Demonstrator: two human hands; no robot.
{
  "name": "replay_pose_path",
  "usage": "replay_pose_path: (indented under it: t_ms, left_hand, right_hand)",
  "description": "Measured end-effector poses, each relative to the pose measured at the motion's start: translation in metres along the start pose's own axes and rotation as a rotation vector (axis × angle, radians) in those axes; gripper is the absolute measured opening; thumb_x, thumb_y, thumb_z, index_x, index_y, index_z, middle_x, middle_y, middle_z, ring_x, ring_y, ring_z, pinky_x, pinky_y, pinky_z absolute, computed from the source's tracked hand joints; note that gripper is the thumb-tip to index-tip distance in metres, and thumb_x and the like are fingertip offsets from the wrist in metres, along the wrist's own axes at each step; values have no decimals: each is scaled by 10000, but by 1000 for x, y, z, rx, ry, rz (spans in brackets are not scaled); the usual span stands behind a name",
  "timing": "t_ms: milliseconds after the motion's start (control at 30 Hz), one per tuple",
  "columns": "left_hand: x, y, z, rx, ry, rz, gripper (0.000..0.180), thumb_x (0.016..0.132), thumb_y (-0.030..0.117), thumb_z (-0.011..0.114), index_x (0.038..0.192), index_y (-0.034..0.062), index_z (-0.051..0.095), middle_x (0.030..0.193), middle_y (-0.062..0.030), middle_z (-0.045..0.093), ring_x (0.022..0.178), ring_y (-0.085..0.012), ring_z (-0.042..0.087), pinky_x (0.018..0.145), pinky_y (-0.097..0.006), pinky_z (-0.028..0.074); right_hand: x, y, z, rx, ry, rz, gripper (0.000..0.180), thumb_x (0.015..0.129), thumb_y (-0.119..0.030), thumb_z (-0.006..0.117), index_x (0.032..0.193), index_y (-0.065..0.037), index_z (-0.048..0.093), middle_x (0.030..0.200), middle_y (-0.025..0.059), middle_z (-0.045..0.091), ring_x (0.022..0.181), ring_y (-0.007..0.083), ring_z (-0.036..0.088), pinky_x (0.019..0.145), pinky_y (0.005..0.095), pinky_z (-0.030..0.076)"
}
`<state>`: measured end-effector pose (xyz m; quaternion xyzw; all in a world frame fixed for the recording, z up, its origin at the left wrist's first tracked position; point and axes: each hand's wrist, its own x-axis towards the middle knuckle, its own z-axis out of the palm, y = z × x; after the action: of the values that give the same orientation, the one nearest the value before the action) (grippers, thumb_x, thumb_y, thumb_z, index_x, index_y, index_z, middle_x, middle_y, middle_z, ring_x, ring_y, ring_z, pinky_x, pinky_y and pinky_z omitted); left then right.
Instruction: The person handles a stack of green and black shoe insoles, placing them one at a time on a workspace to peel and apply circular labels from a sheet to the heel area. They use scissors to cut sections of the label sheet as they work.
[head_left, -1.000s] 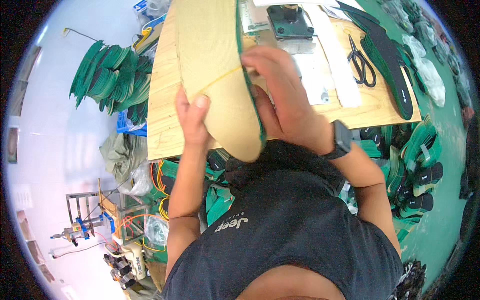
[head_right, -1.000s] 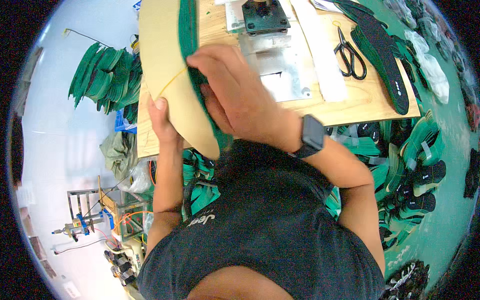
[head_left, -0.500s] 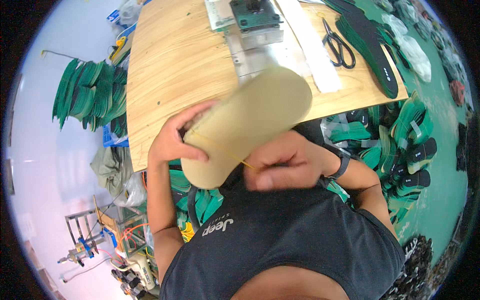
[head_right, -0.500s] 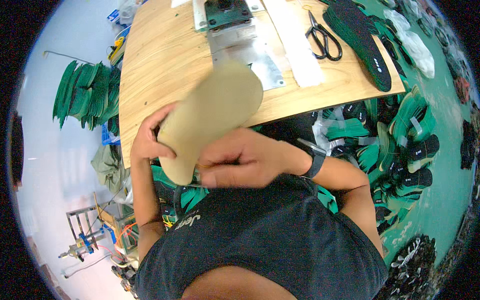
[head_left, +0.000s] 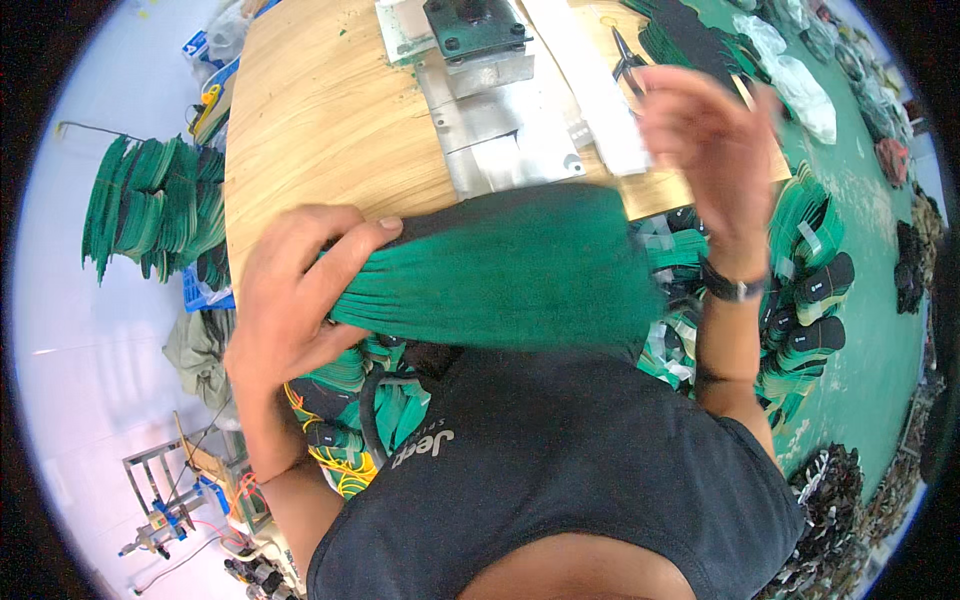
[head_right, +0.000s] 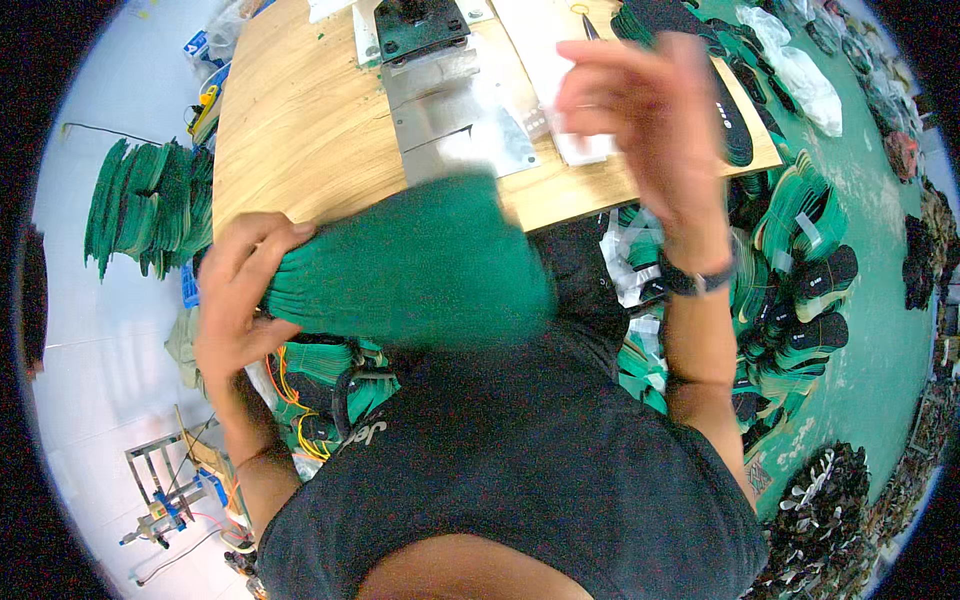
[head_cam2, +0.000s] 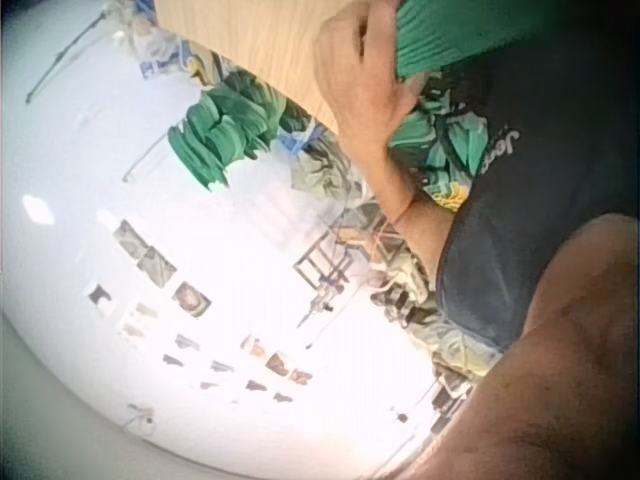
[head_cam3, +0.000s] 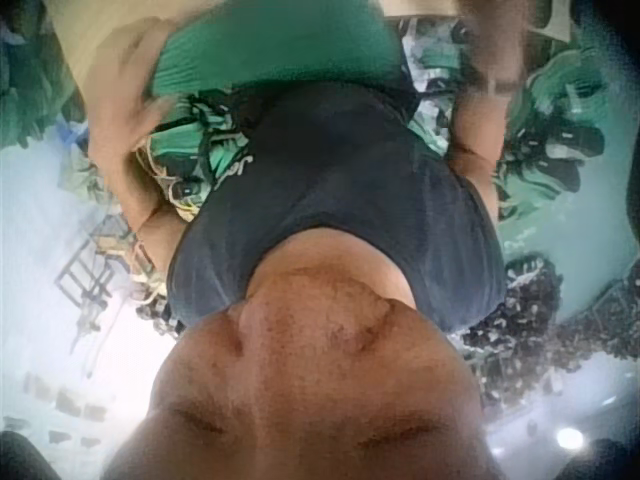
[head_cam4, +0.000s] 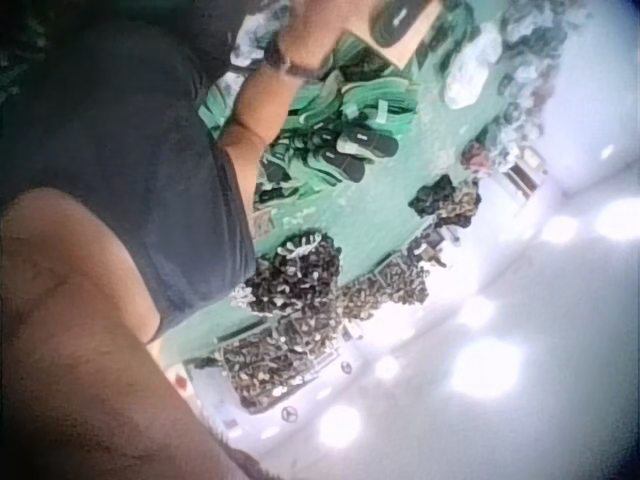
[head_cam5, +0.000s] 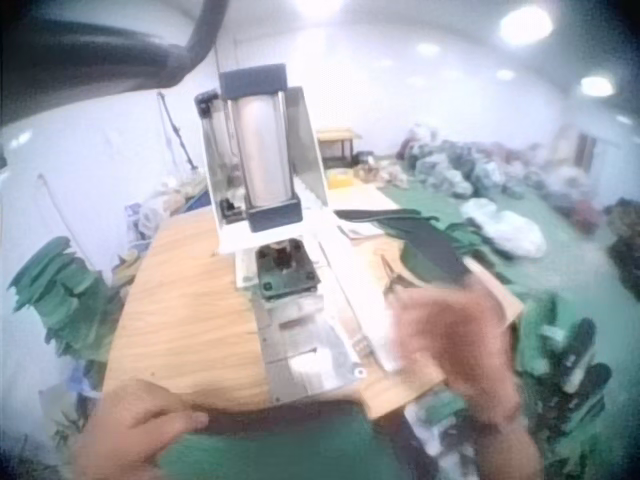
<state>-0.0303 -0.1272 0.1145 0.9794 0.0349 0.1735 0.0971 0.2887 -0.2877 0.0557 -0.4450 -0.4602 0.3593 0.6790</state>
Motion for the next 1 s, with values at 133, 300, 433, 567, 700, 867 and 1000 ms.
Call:
replay_pose_path:
  t_ms: [133,300,433,567,700,867,1000]
  left_hand:
    - [9,10,-3,442,265,262,412,585,117,659,984,212,692,949,-38,581,832,-236,572,717,-348,457]
    - [-12,-4,-14,303,90,42,585,561,220,754,1136,201,650,1115,-77,556,996,-289,532,854,-408,433]
    - [-42,-59,-10,64,281,-16,944,564,512,806,1364,140,469,1455,-181,338,1316,-366,345,1068,-469,263]
    - [-54,-106,23,-1,85,-173,1086,534,410,835,1453,168,308,1539,-164,160,1431,-354,87,1143,-472,135]
    - [-62,-121,44,-248,-5,-331,1096,527,282,859,1454,123,296,1298,-151,494,1229,-329,429,1053,-424,318]
    - [-72,-116,60,-174,162,-468,675,558,268,860,1116,10,582,1091,-154,585,981,-310,574,892,-362,454]
    - [-67,-85,71,-471,361,-632,733,546,171,859,1199,28,557,1147,-115,582,1068,-244,556,949,-348,428]
  right_hand:
    - [44,38,65,45,-736,376,910,812,-649,553,1339,78,410,1142,151,611,988,188,590,846,313,478]
    - [66,26,122,-404,-755,246,563,731,-388,779,1074,28,620,946,119,683,843,162,626,714,294,499]
    - [65,21,129,-942,-657,-367,610,655,-250,805,1142,9,543,835,161,661,802,315,646,726,394,504]
    - [51,65,123,-1274,-658,-501,660,635,-233,793,1168,25,503,966,179,593,936,361,568,790,421,471]
    - [45,66,121,-1247,-730,-371,673,641,-251,785,1175,32,490,1003,185,569,959,361,545,819,424,456]
    - [46,61,92,-1253,-520,-364,796,608,-318,809,1231,36,464,1030,202,569,974,379,536,860,430,440]
    - [33,73,71,-1186,-342,-358,866,577,-339,833,1266,20,451,1089,201,561,984,380,533,896,425,417]
